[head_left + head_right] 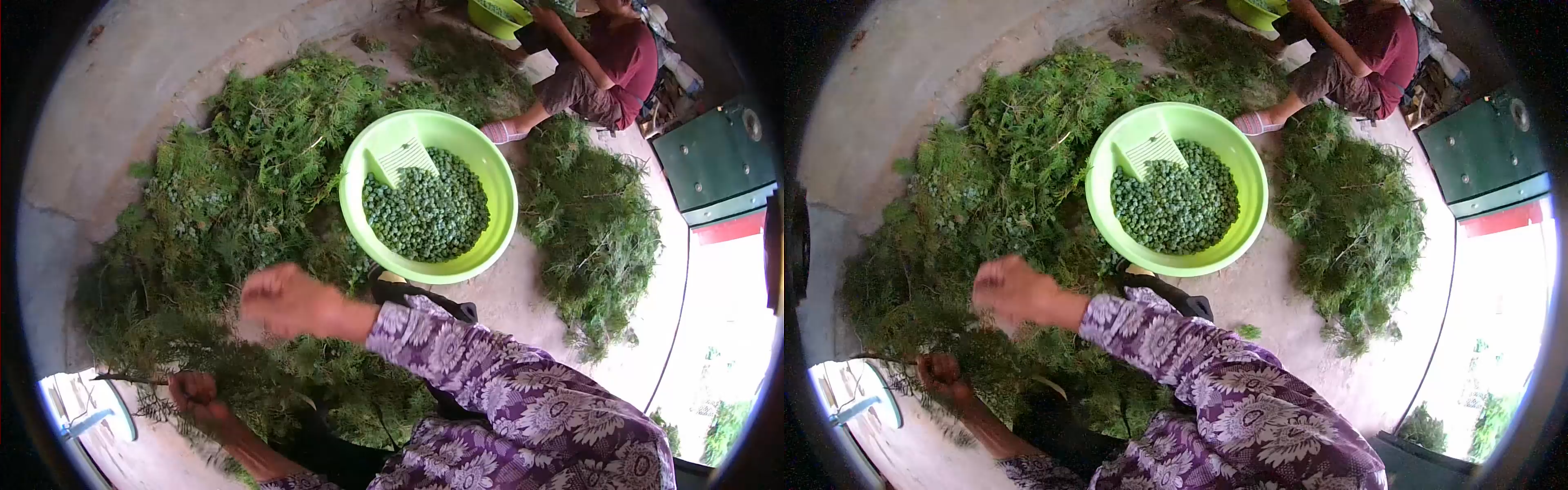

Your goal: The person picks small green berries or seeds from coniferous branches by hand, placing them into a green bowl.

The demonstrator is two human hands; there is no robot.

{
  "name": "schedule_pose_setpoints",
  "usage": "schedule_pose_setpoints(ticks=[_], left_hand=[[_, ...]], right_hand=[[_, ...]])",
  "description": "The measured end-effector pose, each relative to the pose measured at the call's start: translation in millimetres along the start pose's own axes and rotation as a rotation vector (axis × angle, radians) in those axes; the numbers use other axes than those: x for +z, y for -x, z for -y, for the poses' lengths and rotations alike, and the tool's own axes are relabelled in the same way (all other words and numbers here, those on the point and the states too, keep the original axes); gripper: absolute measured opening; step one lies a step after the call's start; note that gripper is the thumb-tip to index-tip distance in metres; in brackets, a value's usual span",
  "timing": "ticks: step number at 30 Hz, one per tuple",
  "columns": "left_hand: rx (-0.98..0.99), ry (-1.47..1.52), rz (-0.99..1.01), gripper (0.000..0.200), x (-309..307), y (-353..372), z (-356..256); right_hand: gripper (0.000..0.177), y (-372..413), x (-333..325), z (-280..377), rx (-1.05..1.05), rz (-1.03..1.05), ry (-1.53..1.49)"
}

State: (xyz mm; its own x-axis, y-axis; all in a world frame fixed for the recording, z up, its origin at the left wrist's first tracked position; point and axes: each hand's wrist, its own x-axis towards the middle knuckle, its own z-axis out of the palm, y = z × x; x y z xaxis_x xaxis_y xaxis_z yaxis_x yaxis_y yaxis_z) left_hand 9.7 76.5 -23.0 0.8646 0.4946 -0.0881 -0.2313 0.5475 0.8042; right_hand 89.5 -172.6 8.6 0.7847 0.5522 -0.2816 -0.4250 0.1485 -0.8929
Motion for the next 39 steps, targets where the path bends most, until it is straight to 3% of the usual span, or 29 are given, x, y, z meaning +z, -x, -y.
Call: schedule_pose_setpoints(ticks=[4, 6, 7, 9, 13, 15, 17, 19, 24, 25, 28, 30, 34, 36, 37, 39], left_hand=[[0.001, -0.079, -0.069, 0.029, 9.3, 1.6, 2.8], [-0.13, 0.022, 0.196, 0.028, 3.2, -2.8, 4.9], [-0.129, 0.025, 0.191, 0.028, 6.1, -1.3, 4.8], [-0.157, -0.016, 0.035, 0.027, 19.3, 4.7, 3.3], [-0.131, -0.044, -0.096, 0.027, 25.8, 7.8, 5.8], [-0.165, 0.006, 0.083, 0.026, 9.7, 6.2, 6.0], [-0.196, 0.013, 0.066, 0.024, -1.1, 5.5, 5.5], [-0.23, 0.024, 0.047, 0.024, -6.4, 7.2, 7.5], [-0.259, -0.056, -0.141, 0.024, 4.8, 14.3, 17.9], [-0.26, -0.064, -0.149, 0.024, 3.4, 14.1, 20.1], [-0.293, -0.209, -0.087, 0.024, 4.4, 14.2, 28.1], [-0.277, -0.393, -0.205, 0.025, 14.5, 19.0, 32.5], [-0.427, -0.314, 0.002, 0.027, -4.2, 21.7, 33.1], [-0.32, -0.446, -0.251, 0.027, 25.6, 34.4, 44.8], [-0.307, -0.445, -0.243, 0.027, 23.2, 37.1, 47.5], [-0.42, -0.343, -0.206, 0.026, 9.1, 50.4, 55.8]], right_hand=[[0.017, 9.9, -53.4, 33.8, -0.168, -0.452, 0.01], [0.017, 15.7, -86.0, 35.4, -0.308, -0.675, 0.069], [0.016, 21.3, -103.8, 35.9, -0.359, -0.769, 0.061], [0.018, 24.1, -155.5, 12.9, -0.439, -0.996, 0.421], [0.021, 47.9, -242.5, -83.0, 0.047, -1.089, 0.632], [0.02, 65.7, -267.3, -118.3, 0.259, -1.187, 0.562], [0.02, 81.1, -287.3, -144.4, 0.234, -1.366, 0.583], [0.025, 92.1, -304.9, -152.8, 0.338, -1.375, 0.436], [0.041, 82.2, -334.3, -157.1, 0.329, -1.311, 0.834], [0.047, 76.3, -338.7, -153.1, 0.468, -1.257, 0.813], [0.049, 55.6, -362.4, -173.6, 0.438, -1.351, 0.901], [0.052, 48.4, -358.9, -160.6, 0.603, -1.289, 0.835], [0.041, 44.9, -359.4, -159.9, 0.638, -1.27, 0.877], [0.039, 45.1, -361.1, -176.8, 0.562, -1.277, 0.987], [0.036, 45.4, -362.7, -182.6, 0.485, -1.285, 1.102], [0.03, 45.2, -364.1, -178.4, 0.524, -1.247, 1.102]])
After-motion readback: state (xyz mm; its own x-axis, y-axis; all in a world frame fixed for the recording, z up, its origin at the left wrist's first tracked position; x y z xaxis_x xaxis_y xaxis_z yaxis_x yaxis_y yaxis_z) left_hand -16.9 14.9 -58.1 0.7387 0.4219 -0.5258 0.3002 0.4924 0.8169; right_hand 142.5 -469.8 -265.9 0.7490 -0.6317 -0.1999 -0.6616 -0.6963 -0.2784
